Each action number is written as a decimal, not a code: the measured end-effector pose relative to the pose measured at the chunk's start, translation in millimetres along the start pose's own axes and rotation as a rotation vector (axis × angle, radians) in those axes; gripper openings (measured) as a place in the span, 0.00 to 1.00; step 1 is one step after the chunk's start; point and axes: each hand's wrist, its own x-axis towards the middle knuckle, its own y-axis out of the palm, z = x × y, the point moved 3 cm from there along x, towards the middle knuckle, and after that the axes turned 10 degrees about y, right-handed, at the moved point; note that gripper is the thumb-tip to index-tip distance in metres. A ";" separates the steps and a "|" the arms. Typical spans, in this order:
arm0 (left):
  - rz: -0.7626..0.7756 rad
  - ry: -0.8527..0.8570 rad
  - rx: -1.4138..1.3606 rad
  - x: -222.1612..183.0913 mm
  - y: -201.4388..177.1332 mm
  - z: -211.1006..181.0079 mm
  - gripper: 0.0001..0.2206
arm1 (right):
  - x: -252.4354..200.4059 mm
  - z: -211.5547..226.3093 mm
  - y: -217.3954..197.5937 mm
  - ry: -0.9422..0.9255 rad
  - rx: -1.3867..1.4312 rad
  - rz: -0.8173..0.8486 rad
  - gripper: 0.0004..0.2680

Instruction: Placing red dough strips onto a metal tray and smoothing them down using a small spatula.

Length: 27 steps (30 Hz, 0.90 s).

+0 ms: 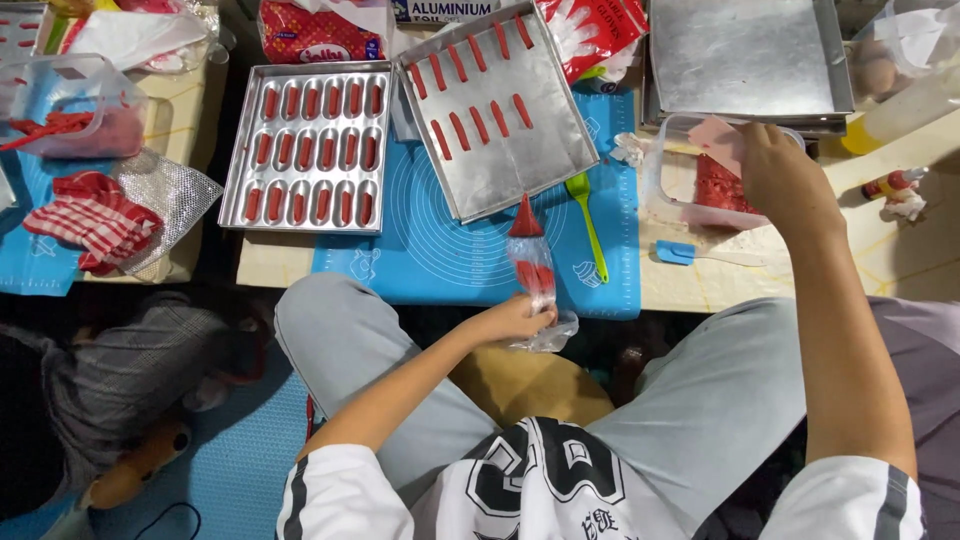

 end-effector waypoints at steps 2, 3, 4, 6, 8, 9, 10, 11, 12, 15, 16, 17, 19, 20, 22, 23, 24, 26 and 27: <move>-0.030 0.057 0.160 5.0 -0.8 4.5 0.10 | -7.5 -28.4 47.7 -0.009 -0.043 0.031 0.11; -0.033 0.057 0.159 5.1 -1.2 -1.6 0.10 | -10.7 -25.8 45.8 -0.012 -0.044 0.031 0.11; -0.051 0.055 0.145 5.3 -2.1 -7.6 0.10 | -14.0 -22.3 41.6 -0.049 -0.043 -0.053 0.13; -0.072 0.052 0.134 4.2 -4.8 -22.9 0.10 | -21.5 3.1 20.2 -0.087 -0.040 -0.138 0.15; -0.118 0.114 0.093 0.6 -7.6 -43.4 0.08 | -30.9 47.3 -20.4 -0.189 0.573 -0.170 0.12; -0.120 0.114 0.092 2.3 -4.7 -28.5 0.08 | -42.7 64.5 -6.9 -0.191 0.573 -0.169 0.12; -0.090 0.167 0.216 4.2 -0.8 -15.4 0.09 | -53.9 81.4 20.7 -0.009 0.992 0.389 0.11; -0.057 0.221 0.340 6.0 4.4 -2.4 0.11 | -74.4 102.9 44.9 0.189 1.365 0.977 0.17; -0.057 0.222 0.338 4.6 10.6 -7.9 0.11 | -85.0 123.9 56.8 0.190 1.363 0.978 0.17; 0.003 0.245 0.470 -0.1 24.4 -27.9 0.13 | -105.8 182.9 97.9 0.473 1.951 1.323 0.21; 0.047 0.228 0.501 -2.6 29.8 -34.7 0.14 | -106.1 191.7 115.1 0.608 2.013 1.271 0.28; 0.092 0.206 0.527 -6.9 37.6 -41.3 0.16 | -109.5 201.2 131.8 0.750 2.069 1.221 0.36; 0.126 0.121 0.549 -7.2 50.1 -28.5 0.19 | -101.4 208.5 107.5 0.802 2.164 1.099 0.24; 0.164 0.042 0.564 -6.5 56.7 -20.6 0.22 | -96.8 209.6 95.5 0.862 2.250 0.964 0.13; 0.183 -0.006 0.582 -9.3 46.6 -34.8 0.24 | -86.5 199.6 83.9 0.839 2.236 0.917 0.14; 0.207 -0.056 0.597 -11.2 42.0 -41.0 0.26 | -81.7 194.1 77.8 0.822 2.223 0.871 0.16; 0.205 -0.054 0.599 -5.7 34.3 -28.9 0.26 | -80.7 181.8 84.4 0.818 2.222 0.869 0.16; 0.070 0.165 0.355 3.1 19.7 -11.0 0.28 | -78.0 157.4 94.1 0.670 2.404 0.692 0.08; 0.072 0.167 0.353 7.6 3.4 -15.4 0.28 | -73.3 149.0 89.9 0.674 2.402 0.690 0.08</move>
